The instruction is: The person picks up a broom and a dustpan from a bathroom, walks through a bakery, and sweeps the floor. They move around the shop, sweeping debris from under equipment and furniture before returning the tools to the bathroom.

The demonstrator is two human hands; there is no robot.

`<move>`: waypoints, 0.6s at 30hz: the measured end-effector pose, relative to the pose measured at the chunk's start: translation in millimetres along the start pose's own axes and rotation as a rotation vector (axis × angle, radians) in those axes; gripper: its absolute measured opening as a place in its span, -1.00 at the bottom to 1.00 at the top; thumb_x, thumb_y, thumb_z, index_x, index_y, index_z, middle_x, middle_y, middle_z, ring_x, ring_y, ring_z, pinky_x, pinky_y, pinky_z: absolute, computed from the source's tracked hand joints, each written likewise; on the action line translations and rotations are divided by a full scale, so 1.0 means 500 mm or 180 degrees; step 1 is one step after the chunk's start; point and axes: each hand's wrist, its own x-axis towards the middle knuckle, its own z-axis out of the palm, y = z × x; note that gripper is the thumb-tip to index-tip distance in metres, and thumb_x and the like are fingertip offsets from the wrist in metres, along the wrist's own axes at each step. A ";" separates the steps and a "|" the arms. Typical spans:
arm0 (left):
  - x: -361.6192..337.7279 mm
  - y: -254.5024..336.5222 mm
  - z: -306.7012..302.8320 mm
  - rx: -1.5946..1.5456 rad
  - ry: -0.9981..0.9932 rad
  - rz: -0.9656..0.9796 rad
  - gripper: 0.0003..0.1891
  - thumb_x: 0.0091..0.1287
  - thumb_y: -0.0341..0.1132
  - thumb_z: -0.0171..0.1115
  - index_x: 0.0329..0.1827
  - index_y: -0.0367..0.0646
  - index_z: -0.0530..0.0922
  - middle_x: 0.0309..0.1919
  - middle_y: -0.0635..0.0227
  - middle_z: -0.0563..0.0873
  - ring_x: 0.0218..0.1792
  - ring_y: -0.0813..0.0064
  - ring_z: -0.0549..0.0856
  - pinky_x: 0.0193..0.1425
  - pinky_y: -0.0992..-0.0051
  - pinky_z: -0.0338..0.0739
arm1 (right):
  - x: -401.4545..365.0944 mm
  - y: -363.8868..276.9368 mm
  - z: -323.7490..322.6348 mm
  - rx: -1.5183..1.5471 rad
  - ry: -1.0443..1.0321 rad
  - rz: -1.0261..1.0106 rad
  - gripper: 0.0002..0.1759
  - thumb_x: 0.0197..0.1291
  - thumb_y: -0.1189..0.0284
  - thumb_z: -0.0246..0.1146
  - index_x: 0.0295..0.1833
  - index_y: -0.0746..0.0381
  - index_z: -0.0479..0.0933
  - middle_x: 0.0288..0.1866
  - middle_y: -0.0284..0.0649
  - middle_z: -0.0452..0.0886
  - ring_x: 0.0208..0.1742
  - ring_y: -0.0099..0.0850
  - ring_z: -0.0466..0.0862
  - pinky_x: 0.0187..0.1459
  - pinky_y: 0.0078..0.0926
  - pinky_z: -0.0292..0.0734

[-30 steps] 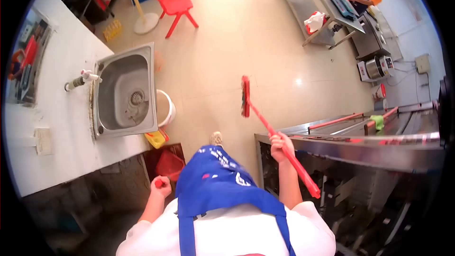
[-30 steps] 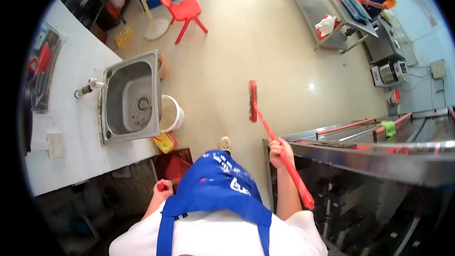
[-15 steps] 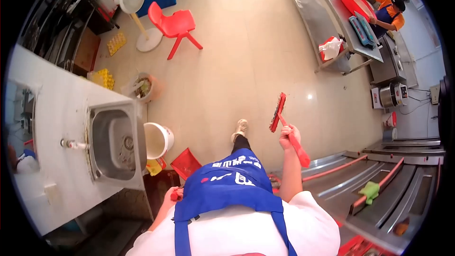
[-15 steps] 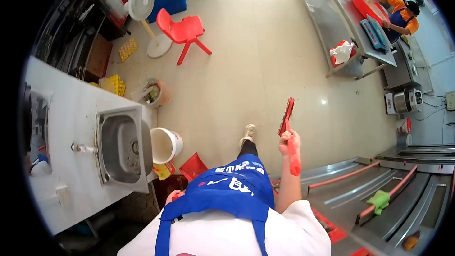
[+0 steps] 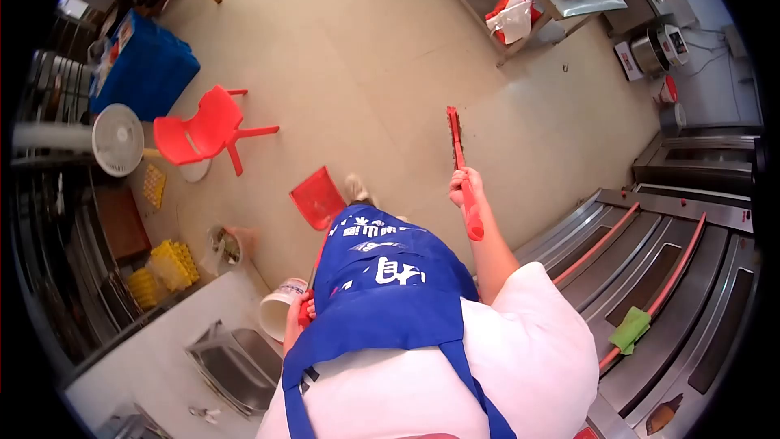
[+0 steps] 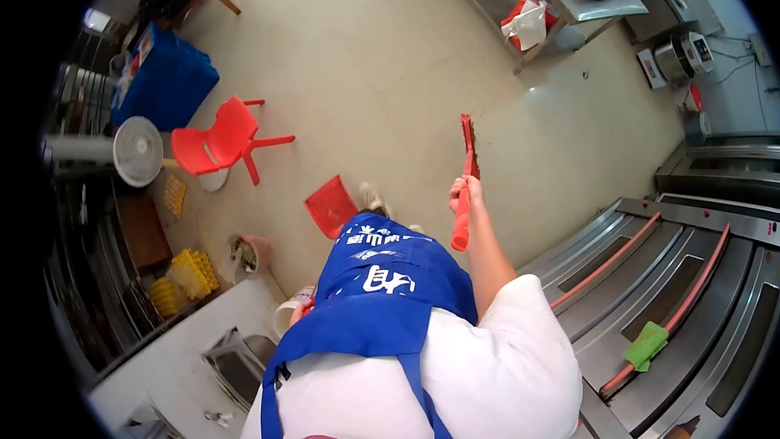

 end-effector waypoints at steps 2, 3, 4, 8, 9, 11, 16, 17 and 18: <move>0.069 0.094 0.034 0.0435 0.0238 0.0229 -0.87 0.23 -0.31 0.00 -0.45 -0.10 0.31 -0.65 0.60 0.33 -0.65 0.79 0.32 -0.60 0.84 0.23 | 0.047 -0.012 0.012 0.0095 0.0081 -0.0435 -0.72 0.07 0.45 -0.05 -0.66 0.10 0.13 -0.81 -0.49 0.15 -0.82 -0.67 0.16 -0.79 -0.80 0.22; 0.089 0.149 0.076 0.0627 0.0390 0.0273 -0.87 0.23 -0.29 0.01 -0.44 -0.11 0.33 -0.67 0.60 0.34 -0.69 0.78 0.32 -0.65 0.83 0.23 | 0.036 -0.012 0.028 -0.0790 -0.0052 -0.0884 -0.76 0.07 0.46 -0.07 -0.63 0.13 0.16 -0.80 -0.48 0.19 -0.82 -0.66 0.20 -0.78 -0.80 0.26; 0.111 0.205 0.118 0.0820 0.0545 0.0307 -0.86 0.22 -0.28 0.01 -0.43 -0.12 0.35 -0.69 0.60 0.36 -0.72 0.78 0.32 -0.69 0.83 0.23 | 0.034 -0.016 0.046 0.0018 0.0019 -0.0755 -0.78 0.07 0.47 -0.07 -0.61 0.14 0.17 -0.79 -0.47 0.20 -0.81 -0.66 0.23 -0.77 -0.79 0.29; 0.229 0.446 0.254 0.0297 0.0134 -0.0854 -0.81 0.22 -0.22 0.00 -0.34 -0.17 0.41 -0.73 0.56 0.38 -0.80 0.74 0.32 -0.82 0.76 0.22 | 0.067 -0.098 0.035 0.1280 0.0027 -0.0830 -0.79 0.05 0.51 -0.09 -0.61 0.18 0.19 -0.79 -0.47 0.20 -0.83 -0.66 0.24 -0.80 -0.78 0.27; 0.240 0.484 0.295 0.0356 0.0158 -0.0929 -0.81 0.22 -0.21 -0.01 -0.33 -0.16 0.41 -0.73 0.55 0.39 -0.80 0.73 0.32 -0.81 0.76 0.23 | 0.063 -0.114 0.026 0.1381 0.0027 -0.0868 -0.80 0.05 0.51 -0.09 -0.61 0.19 0.19 -0.78 -0.46 0.22 -0.82 -0.66 0.26 -0.79 -0.78 0.29; 0.263 0.546 0.367 0.0145 0.0069 -0.1003 -0.79 0.23 -0.22 -0.03 -0.26 -0.19 0.41 -0.70 0.53 0.41 -0.77 0.71 0.35 -0.78 0.75 0.27 | 0.064 -0.149 0.005 0.1593 0.0033 -0.0940 -0.80 0.05 0.52 -0.09 -0.61 0.20 0.20 -0.78 -0.45 0.25 -0.81 -0.66 0.30 -0.77 -0.78 0.34; 0.323 0.644 0.516 -0.0934 -0.0026 -0.1058 -0.73 0.22 -0.28 -0.06 -0.15 -0.32 0.37 -0.51 0.44 0.47 -0.62 0.67 0.45 -0.59 0.71 0.43 | 0.160 -0.261 0.017 0.1554 0.0690 -0.1262 -0.82 0.04 0.53 -0.09 -0.59 0.18 0.19 -0.76 -0.45 0.28 -0.77 -0.65 0.33 -0.74 -0.77 0.36; 0.343 0.660 0.527 -0.1182 -0.0383 -0.1215 -0.71 0.21 -0.31 -0.07 -0.10 -0.35 0.35 -0.41 0.39 0.49 -0.57 0.65 0.48 -0.52 0.69 0.46 | 0.196 -0.298 0.024 0.1474 0.0885 -0.1305 -0.82 0.05 0.53 -0.10 -0.58 0.17 0.18 -0.76 -0.46 0.27 -0.77 -0.65 0.32 -0.74 -0.77 0.34; 0.349 0.663 0.552 -0.1368 -0.0403 -0.1211 -0.71 0.21 -0.32 -0.07 -0.09 -0.35 0.35 -0.44 0.41 0.48 -0.60 0.68 0.45 -0.56 0.71 0.41 | 0.173 -0.292 0.146 0.0777 0.1345 -0.1437 -0.84 0.01 0.58 -0.11 -0.58 0.20 0.19 -0.74 -0.44 0.27 -0.78 -0.63 0.29 -0.75 -0.76 0.23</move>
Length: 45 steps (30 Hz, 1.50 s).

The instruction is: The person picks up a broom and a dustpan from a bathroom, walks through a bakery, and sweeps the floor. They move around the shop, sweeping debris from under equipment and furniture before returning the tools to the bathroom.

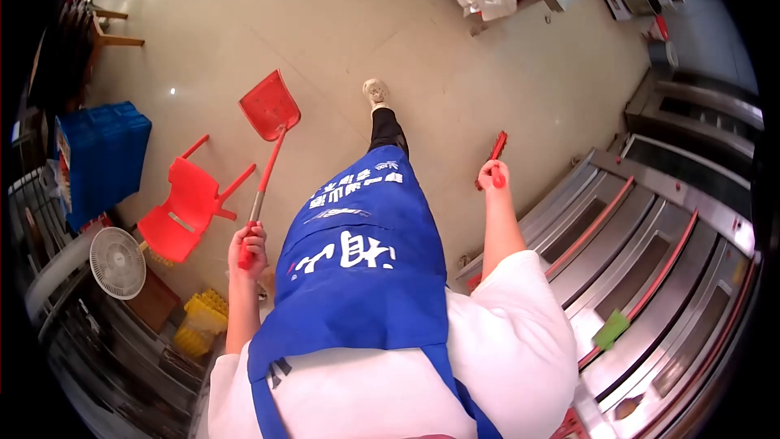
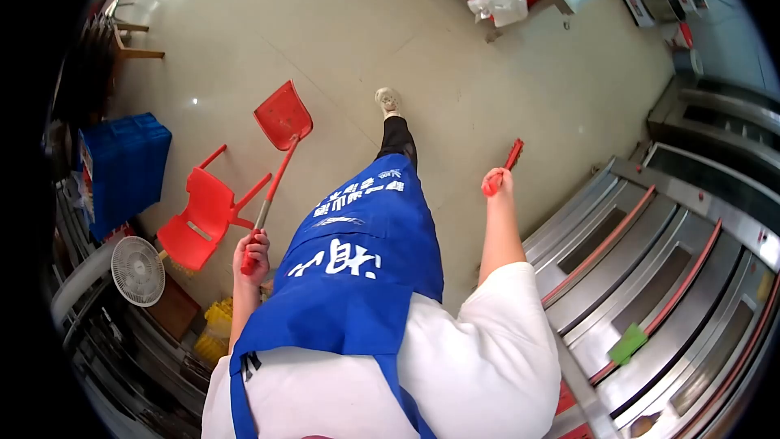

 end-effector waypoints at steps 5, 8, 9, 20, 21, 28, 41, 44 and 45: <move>0.029 -0.048 0.122 -0.0484 -0.0308 0.0124 -0.70 0.24 -0.32 -0.11 -0.06 -0.36 0.34 -0.51 0.45 0.41 -0.64 0.71 0.39 -0.62 0.74 0.30 | 0.165 0.002 0.299 0.0489 0.0011 0.0293 -0.82 -0.11 0.69 -0.04 -0.64 0.22 0.21 -0.72 -0.36 0.26 -0.74 -0.55 0.29 -0.73 -0.71 0.20; 0.048 -0.112 0.198 -0.0619 -0.0171 0.0417 -0.69 0.25 -0.31 -0.15 -0.05 -0.35 0.33 -0.52 0.46 0.40 -0.66 0.71 0.37 -0.64 0.74 0.28 | 0.272 0.052 0.523 0.0034 -0.0316 0.0684 -0.83 -0.15 0.69 0.03 -0.62 0.23 0.25 -0.68 -0.33 0.32 -0.68 -0.48 0.38 -0.65 -0.65 0.40; 0.065 -0.118 0.214 -0.0620 -0.0196 0.0492 -0.69 0.25 -0.31 -0.15 -0.04 -0.35 0.33 -0.52 0.46 0.40 -0.66 0.71 0.37 -0.64 0.73 0.28 | 0.293 0.079 0.612 0.0014 -0.0625 0.0925 -0.88 -0.13 0.68 0.11 -0.54 0.28 0.32 -0.63 -0.26 0.40 -0.60 -0.40 0.47 -0.57 -0.59 0.53; 0.178 -0.278 0.262 -0.0376 0.0810 0.1487 -0.77 0.20 -0.35 -0.02 -0.12 -0.24 0.34 -0.55 0.44 0.46 -0.71 0.72 0.39 -0.73 0.75 0.33 | 0.224 0.205 1.324 0.0364 -0.1670 0.2658 -0.97 -0.09 0.62 -0.04 -0.50 0.29 0.27 -0.75 -0.33 0.27 -0.79 -0.51 0.34 -0.77 -0.68 0.36; 0.182 -0.287 0.256 -0.0420 0.0791 0.1506 -0.77 0.19 -0.35 -0.02 -0.12 -0.24 0.34 -0.55 0.44 0.46 -0.71 0.72 0.39 -0.73 0.75 0.34 | 0.200 0.171 1.320 0.0586 -0.1526 0.3028 -0.96 -0.14 0.63 -0.05 -0.47 0.31 0.26 -0.78 -0.35 0.23 -0.84 -0.54 0.29 -0.83 -0.69 0.31; 0.227 -0.336 0.170 -0.1047 0.0214 0.1535 -0.78 0.19 -0.36 -0.02 -0.15 -0.26 0.36 -0.58 0.46 0.45 -0.72 0.73 0.38 -0.72 0.76 0.32 | 0.118 -0.012 1.098 -0.0041 -0.2163 0.3570 -0.62 0.11 0.51 -0.08 -0.05 0.63 0.16 -0.70 -0.43 0.23 -0.78 -0.65 0.28 -0.79 -0.76 0.23; 0.330 -0.480 0.042 -0.2056 -0.0604 0.1970 -0.80 0.19 -0.37 -0.01 -0.23 -0.34 0.32 -0.62 0.49 0.43 -0.71 0.75 0.42 -0.72 0.77 0.36 | 0.119 -0.060 0.896 -0.0996 -0.1757 0.2305 -0.81 0.03 0.56 -0.01 -0.61 0.25 0.28 -0.73 -0.34 0.33 -0.74 -0.57 0.38 -0.72 -0.74 0.40; 0.313 -0.389 0.086 -0.2360 -0.0882 0.2244 -0.81 0.18 -0.37 0.00 -0.24 -0.32 0.32 -0.63 0.48 0.43 -0.72 0.74 0.42 -0.74 0.77 0.34 | 0.092 0.121 1.051 -0.1628 -0.1378 0.1517 -0.79 0.04 0.53 0.03 -0.62 0.24 0.33 -0.73 -0.31 0.36 -0.71 -0.49 0.45 -0.65 -0.70 0.49; 0.320 -0.402 0.089 -0.2546 -0.1109 0.2255 -0.82 0.18 -0.37 0.01 -0.27 -0.32 0.33 -0.63 0.48 0.43 -0.72 0.73 0.43 -0.74 0.76 0.35 | 0.070 0.172 1.076 -0.1835 -0.1236 0.1557 -0.81 0.04 0.52 0.05 -0.61 0.24 0.35 -0.73 -0.31 0.36 -0.70 -0.47 0.47 -0.63 -0.69 0.51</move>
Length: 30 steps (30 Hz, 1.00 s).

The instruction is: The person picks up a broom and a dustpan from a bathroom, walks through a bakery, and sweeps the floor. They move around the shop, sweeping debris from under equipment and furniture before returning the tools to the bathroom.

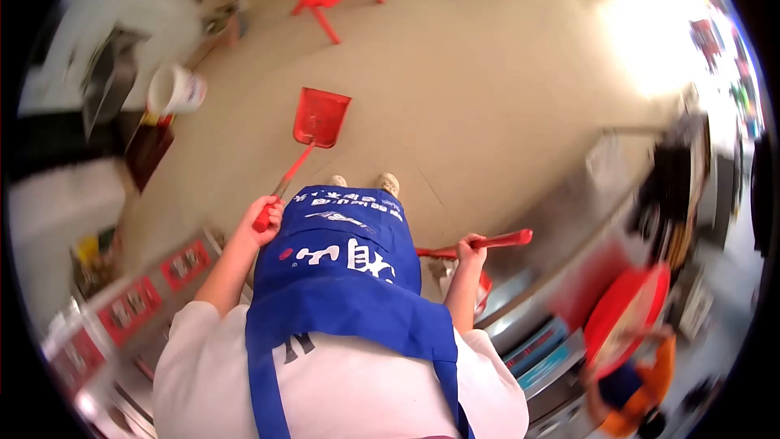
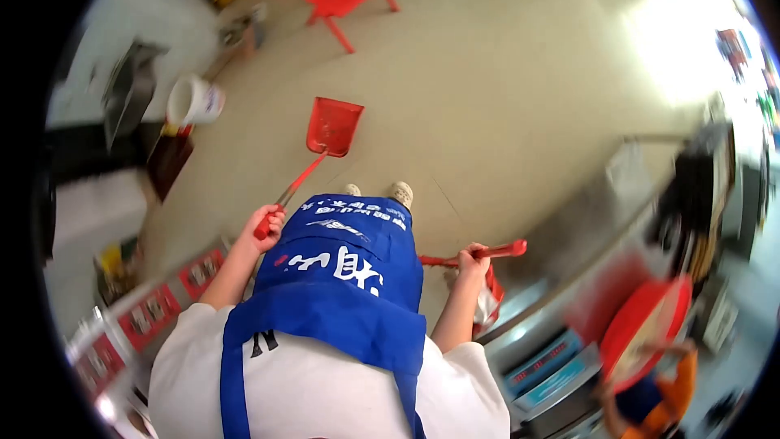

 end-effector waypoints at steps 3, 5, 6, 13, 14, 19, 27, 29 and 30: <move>0.008 -0.027 0.030 -0.0473 -0.0162 0.0022 -0.84 0.17 -0.37 0.02 -0.35 -0.31 0.35 -0.65 0.48 0.43 -0.71 0.70 0.44 -0.73 0.75 0.36 | 0.018 0.113 0.188 -0.0985 0.0355 0.0402 -0.84 0.05 0.52 0.04 -0.56 0.18 0.35 -0.71 -0.39 0.34 -0.70 -0.52 0.44 -0.62 -0.69 0.50; 0.006 -0.081 0.051 -0.0989 -0.0293 0.0206 -0.82 0.17 -0.38 0.03 -0.29 -0.34 0.32 -0.62 0.46 0.43 -0.71 0.70 0.45 -0.72 0.75 0.38 | 0.049 0.179 0.285 -0.1662 0.0550 0.0642 -0.80 0.09 0.50 0.01 -0.58 0.18 0.33 -0.71 -0.39 0.33 -0.69 -0.55 0.43 -0.60 -0.69 0.51; -0.004 -0.097 0.076 -0.1216 -0.0376 0.0285 -0.81 0.16 -0.39 0.03 -0.27 -0.35 0.30 -0.61 0.45 0.43 -0.71 0.69 0.45 -0.71 0.75 0.39 | 0.039 0.227 0.342 -0.1964 0.0612 0.0718 -0.79 0.10 0.49 0.01 -0.59 0.18 0.32 -0.72 -0.39 0.32 -0.69 -0.55 0.43 -0.59 -0.69 0.51; 0.057 -0.189 0.167 -0.2234 -0.0910 0.0975 -0.78 0.15 -0.39 0.02 -0.21 -0.32 0.29 -0.56 0.50 0.43 -0.65 0.75 0.47 -0.66 0.75 0.38 | 0.004 0.489 0.547 -0.4650 0.0817 0.1168 -0.69 0.20 0.32 -0.15 -0.60 0.15 0.18 -0.72 -0.43 0.24 -0.74 -0.58 0.25 -0.68 -0.73 0.26; 0.093 -0.224 0.164 -0.2258 -0.0934 0.1024 -0.80 0.15 -0.39 0.01 -0.22 -0.30 0.29 -0.56 0.50 0.43 -0.65 0.75 0.46 -0.66 0.75 0.37 | 0.051 0.454 0.563 -0.4918 0.0715 0.1208 -0.70 0.19 0.32 -0.15 -0.59 0.15 0.18 -0.73 -0.43 0.23 -0.74 -0.58 0.25 -0.68 -0.73 0.27; 0.058 -0.131 0.096 -0.2052 -0.0612 0.1533 -0.90 0.15 -0.39 -0.04 -0.30 -0.18 0.31 -0.59 0.53 0.41 -0.68 0.76 0.41 -0.68 0.74 0.34 | 0.114 0.621 0.550 -0.5016 0.0334 0.2045 -0.76 0.16 0.38 -0.17 -0.55 0.17 0.16 -0.77 -0.43 0.19 -0.74 -0.60 0.27 -0.69 -0.74 0.30; -0.185 0.144 -0.078 -0.2297 -0.0696 0.1918 -0.93 0.13 -0.36 0.00 -0.47 -0.09 0.33 -0.64 0.54 0.41 -0.68 0.73 0.41 -0.67 0.72 0.32 | -0.226 1.144 0.354 -0.4073 0.0032 0.3532 -0.80 0.10 0.53 -0.14 -0.58 0.25 0.18 -0.76 -0.43 0.20 -0.75 -0.63 0.26 -0.69 -0.78 0.33; -0.222 0.208 -0.119 -0.2430 -0.0854 0.2035 -0.94 0.13 -0.35 0.01 -0.44 -0.10 0.34 -0.62 0.53 0.42 -0.67 0.72 0.42 -0.67 0.72 0.33 | -0.288 1.250 0.277 -0.3894 0.0436 0.4013 -0.80 0.10 0.52 -0.13 -0.56 0.27 0.19 -0.75 -0.40 0.23 -0.75 -0.61 0.30 -0.68 -0.75 0.36; -0.238 0.241 -0.133 -0.2463 -0.0885 0.2111 -0.94 0.13 -0.36 0.01 -0.43 -0.11 0.34 -0.61 0.52 0.43 -0.67 0.72 0.42 -0.67 0.72 0.33 | -0.304 1.296 0.240 -0.3838 0.0625 0.4265 -0.81 0.10 0.51 -0.12 -0.55 0.28 0.20 -0.73 -0.38 0.25 -0.74 -0.58 0.33 -0.66 -0.73 0.39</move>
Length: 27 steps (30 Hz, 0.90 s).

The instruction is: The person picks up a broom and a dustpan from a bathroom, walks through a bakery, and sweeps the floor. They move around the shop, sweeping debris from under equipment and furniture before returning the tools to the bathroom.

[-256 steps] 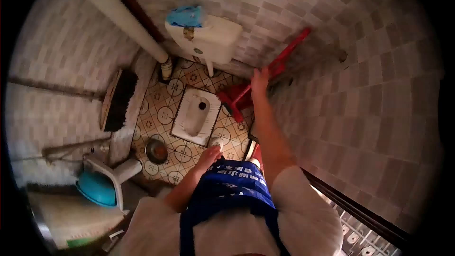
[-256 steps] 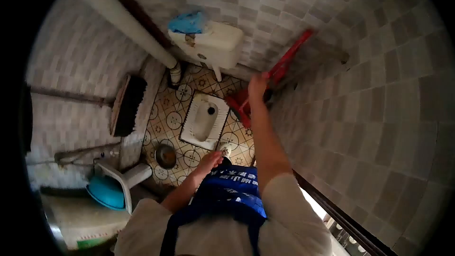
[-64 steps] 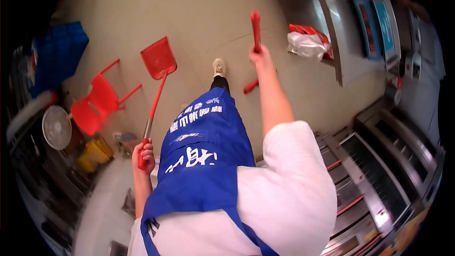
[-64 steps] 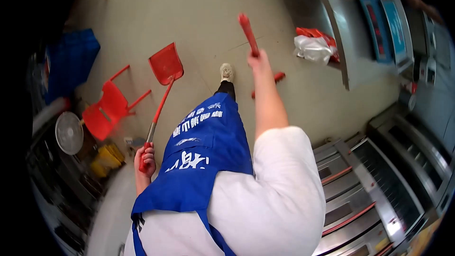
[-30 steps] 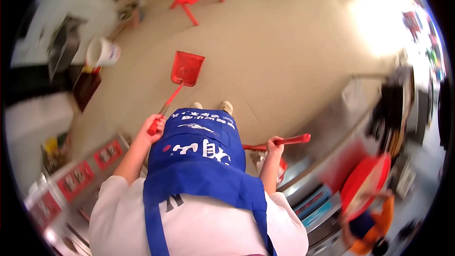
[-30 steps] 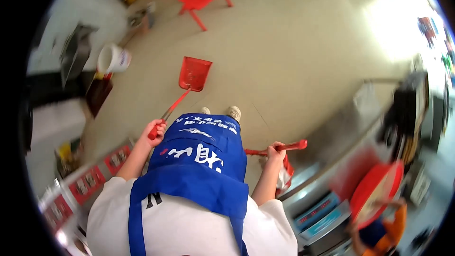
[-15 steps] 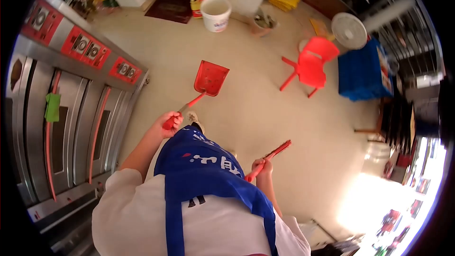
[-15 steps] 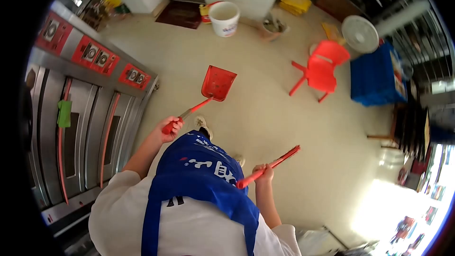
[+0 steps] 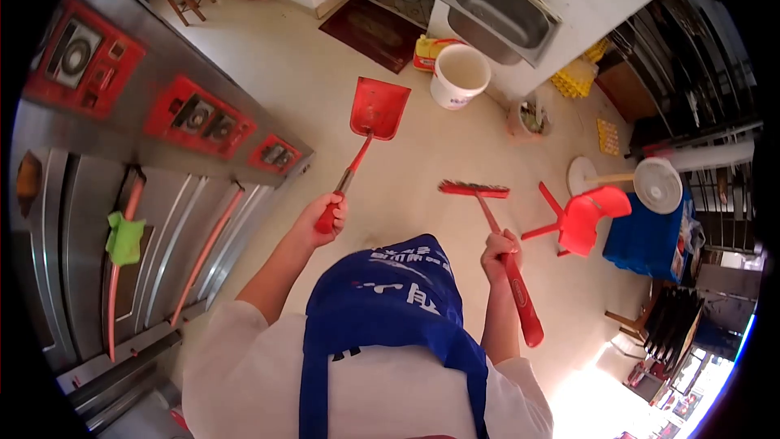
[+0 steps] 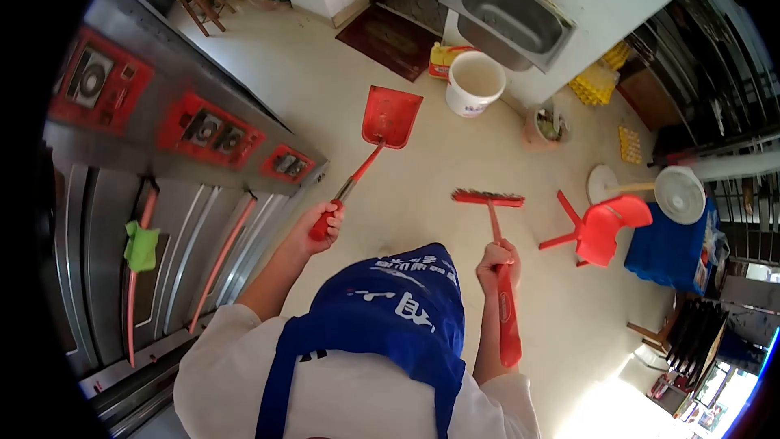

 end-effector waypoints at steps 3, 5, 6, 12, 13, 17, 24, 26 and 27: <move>0.013 0.107 0.100 -0.0028 -0.0112 0.0171 -0.93 0.14 -0.36 0.01 -0.38 -0.14 0.35 -0.59 0.51 0.44 -0.67 0.73 0.43 -0.67 0.73 0.33 | 0.134 0.048 0.082 0.0160 -0.0201 0.0650 -0.80 0.14 0.49 -0.12 -0.53 0.30 0.20 -0.71 -0.34 0.27 -0.73 -0.56 0.36 -0.64 -0.68 0.43; 0.030 0.165 0.150 -0.0105 -0.0073 0.0326 -0.92 0.15 -0.37 0.00 -0.34 -0.15 0.34 -0.58 0.50 0.44 -0.67 0.73 0.43 -0.67 0.74 0.33 | 0.245 0.050 0.131 0.0225 -0.0113 0.1073 -0.79 0.15 0.49 -0.13 -0.52 0.30 0.20 -0.71 -0.34 0.27 -0.74 -0.57 0.35 -0.65 -0.68 0.43; 0.035 0.189 0.174 -0.0153 -0.0042 0.0379 -0.89 0.16 -0.37 -0.01 -0.29 -0.17 0.34 -0.57 0.49 0.44 -0.68 0.74 0.42 -0.69 0.74 0.32 | 0.300 0.052 0.161 0.0211 -0.0037 0.1236 -0.79 0.16 0.48 -0.13 -0.51 0.30 0.20 -0.72 -0.35 0.27 -0.74 -0.57 0.34 -0.66 -0.68 0.43; 0.007 0.354 0.329 -0.0308 -0.0114 0.0518 -0.82 0.20 -0.34 -0.08 -0.16 -0.15 0.33 -0.54 0.47 0.45 -0.72 0.75 0.38 -0.75 0.73 0.27 | 0.576 0.137 0.378 -0.0885 0.0305 0.1877 -0.81 0.18 0.46 -0.14 -0.43 0.33 0.27 -0.73 -0.42 0.26 -0.78 -0.65 0.29 -0.72 -0.75 0.31; 0.008 0.382 0.340 -0.0261 -0.0054 0.0540 -0.82 0.19 -0.35 -0.07 -0.15 -0.12 0.33 -0.54 0.46 0.44 -0.72 0.74 0.38 -0.74 0.72 0.28 | 0.616 0.160 0.417 -0.1140 0.0502 0.1815 -0.80 0.19 0.45 -0.15 -0.41 0.32 0.29 -0.72 -0.45 0.25 -0.79 -0.68 0.28 -0.74 -0.76 0.27; 0.048 0.493 0.369 0.0021 0.0156 0.0639 -0.76 0.18 -0.36 -0.04 -0.07 -0.03 0.31 -0.54 0.45 0.42 -0.70 0.70 0.37 -0.72 0.67 0.30 | 0.792 0.215 0.520 -0.1802 0.0677 0.1902 -0.82 0.20 0.45 -0.13 -0.32 0.32 0.33 -0.72 -0.48 0.24 -0.79 -0.71 0.26 -0.75 -0.78 0.25; 0.235 0.866 0.494 0.0879 0.0374 0.0530 -0.74 0.16 -0.37 -0.05 -0.07 -0.06 0.26 -0.53 0.41 0.43 -0.67 0.66 0.39 -0.70 0.65 0.30 | 1.056 0.257 0.686 -0.2074 0.0938 0.1262 -0.93 0.17 0.48 -0.05 -0.36 0.22 0.28 -0.73 -0.52 0.19 -0.80 -0.76 0.22 -0.80 -0.84 0.16; 0.286 0.974 0.571 0.1030 0.0359 0.0378 -0.78 0.16 -0.37 -0.07 -0.13 -0.08 0.25 -0.52 0.41 0.43 -0.66 0.66 0.40 -0.69 0.63 0.32 | 1.096 0.271 0.752 -0.2021 0.0931 0.1070 -0.94 0.16 0.48 -0.05 -0.33 0.23 0.29 -0.72 -0.50 0.20 -0.80 -0.74 0.22 -0.79 -0.82 0.18; 0.309 1.034 0.610 0.1035 0.0297 0.0301 -0.80 0.16 -0.37 -0.03 -0.16 -0.09 0.27 -0.54 0.42 0.43 -0.67 0.67 0.39 -0.70 0.65 0.31 | 1.114 0.276 0.777 -0.1928 0.0885 0.0998 -0.94 0.16 0.48 -0.05 -0.33 0.24 0.29 -0.72 -0.50 0.20 -0.80 -0.74 0.23 -0.78 -0.82 0.18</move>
